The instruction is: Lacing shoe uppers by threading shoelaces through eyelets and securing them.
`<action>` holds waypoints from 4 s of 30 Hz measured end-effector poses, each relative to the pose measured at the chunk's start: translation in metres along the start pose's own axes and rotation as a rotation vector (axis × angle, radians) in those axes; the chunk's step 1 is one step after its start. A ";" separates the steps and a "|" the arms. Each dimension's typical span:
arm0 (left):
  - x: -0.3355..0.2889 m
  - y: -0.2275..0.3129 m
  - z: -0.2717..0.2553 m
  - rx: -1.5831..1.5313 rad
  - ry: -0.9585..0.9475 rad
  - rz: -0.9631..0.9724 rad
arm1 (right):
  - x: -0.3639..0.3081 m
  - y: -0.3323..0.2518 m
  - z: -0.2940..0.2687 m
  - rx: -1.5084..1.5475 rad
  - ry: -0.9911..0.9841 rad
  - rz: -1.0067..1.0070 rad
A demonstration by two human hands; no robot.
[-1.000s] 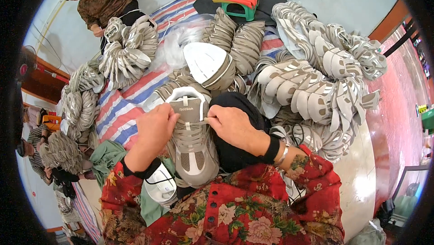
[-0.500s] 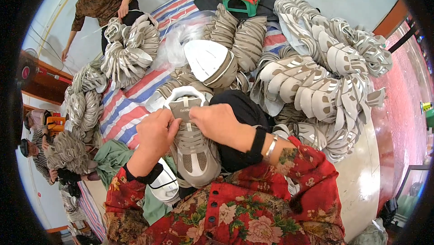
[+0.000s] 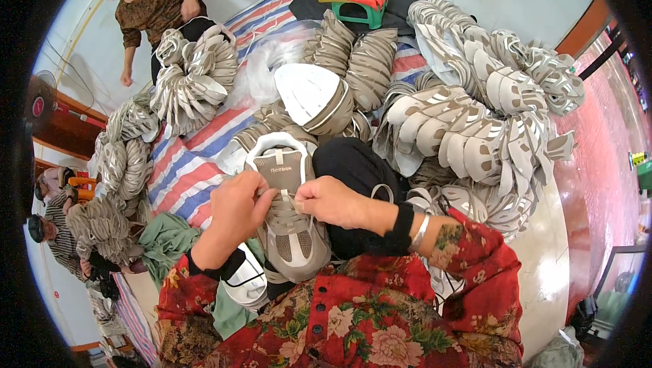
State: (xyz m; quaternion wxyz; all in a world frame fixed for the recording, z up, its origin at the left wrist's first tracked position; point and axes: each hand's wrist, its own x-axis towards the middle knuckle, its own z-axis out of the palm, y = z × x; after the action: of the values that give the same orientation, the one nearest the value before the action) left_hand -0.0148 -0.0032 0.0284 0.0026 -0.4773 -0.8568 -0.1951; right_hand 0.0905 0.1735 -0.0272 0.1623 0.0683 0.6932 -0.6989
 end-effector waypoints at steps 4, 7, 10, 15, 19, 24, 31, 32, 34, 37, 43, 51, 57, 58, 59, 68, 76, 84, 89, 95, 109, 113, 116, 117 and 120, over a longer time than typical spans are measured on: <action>-0.033 -0.014 0.009 -0.172 0.079 -0.096 | -0.025 0.013 -0.009 -0.434 0.158 -0.223; -0.057 -0.028 0.019 -0.539 -0.017 -0.431 | -0.047 0.010 -0.025 -0.389 0.257 -0.227; -0.051 -0.050 0.017 -0.466 0.119 -0.410 | -0.059 -0.009 -0.045 -0.070 0.674 -0.112; -0.040 -0.038 0.015 -0.209 0.381 -0.142 | -0.030 -0.012 -0.030 -0.280 0.627 -0.396; -0.027 0.000 0.010 -0.947 0.297 -0.409 | -0.011 0.002 -0.007 -0.177 0.392 -0.212; -0.026 0.003 0.008 -0.216 -0.031 -0.266 | -0.015 0.018 0.003 -0.555 0.403 -0.307; -0.007 -0.002 0.021 0.107 0.065 -0.064 | -0.018 0.017 0.009 -0.793 0.364 -0.508; -0.006 -0.004 0.024 0.139 0.095 -0.077 | -0.020 0.017 0.011 -0.807 0.339 -0.547; -0.006 0.001 0.019 0.123 0.083 -0.073 | -0.026 0.013 0.010 -0.858 0.322 -0.525; -0.006 0.007 0.009 0.083 0.055 -0.071 | -0.021 0.024 0.001 -0.834 0.414 -0.525; -0.001 0.004 0.002 -0.034 -0.100 -0.084 | -0.008 0.013 -0.011 -0.655 0.430 -0.453; -0.030 -0.014 0.014 -0.326 0.237 -0.272 | -0.001 0.012 -0.018 -0.555 0.385 -0.406; -0.049 -0.015 0.028 -0.431 0.279 -0.354 | -0.001 0.009 -0.020 -0.593 0.356 -0.343; -0.051 -0.013 0.031 -0.569 0.309 -0.471 | 0.000 0.011 -0.019 -0.646 0.328 -0.347; -0.051 -0.013 0.032 -0.604 0.372 -0.492 | 0.001 0.011 -0.018 -0.699 0.300 -0.352; -0.058 -0.010 0.011 -0.902 0.094 -0.646 | 0.003 0.007 -0.012 -0.626 0.300 -0.487; -0.043 -0.030 0.017 -0.623 -0.023 -0.426 | 0.002 -0.003 -0.029 -0.473 0.092 -0.268; -0.032 -0.027 0.025 -0.759 0.015 -0.613 | -0.002 -0.002 -0.031 -0.781 0.113 -0.478; -0.010 -0.030 0.002 0.051 -0.080 0.003 | 0.010 -0.027 -0.032 -1.112 0.225 -0.786; 0.027 -0.046 -0.035 -0.028 -0.152 0.465 | 0.026 -0.040 -0.035 -1.313 -0.108 -0.561; 0.031 -0.040 -0.012 -0.098 -0.279 0.413 | 0.035 -0.023 -0.014 -1.227 0.166 -0.418; 0.044 -0.031 -0.015 -0.336 -0.399 0.151 | 0.036 -0.036 -0.040 0.289 0.281 -0.300; 0.043 -0.038 0.001 -0.631 -0.389 -0.021 | 0.024 -0.036 -0.049 0.393 0.170 -0.071; 0.039 -0.043 0.008 -0.728 -0.324 -0.053 | 0.023 -0.031 -0.037 -0.017 0.173 -0.222; 0.037 -0.041 0.013 -0.853 -0.291 -0.138 | 0.007 -0.028 -0.017 -0.951 0.184 -0.434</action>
State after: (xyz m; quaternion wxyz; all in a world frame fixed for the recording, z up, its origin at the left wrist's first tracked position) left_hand -0.0658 0.0125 0.0099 -0.3278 -0.3999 -0.7212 -0.4610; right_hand 0.0730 0.1889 -0.0037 -0.0345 -0.0971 0.9432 -0.3159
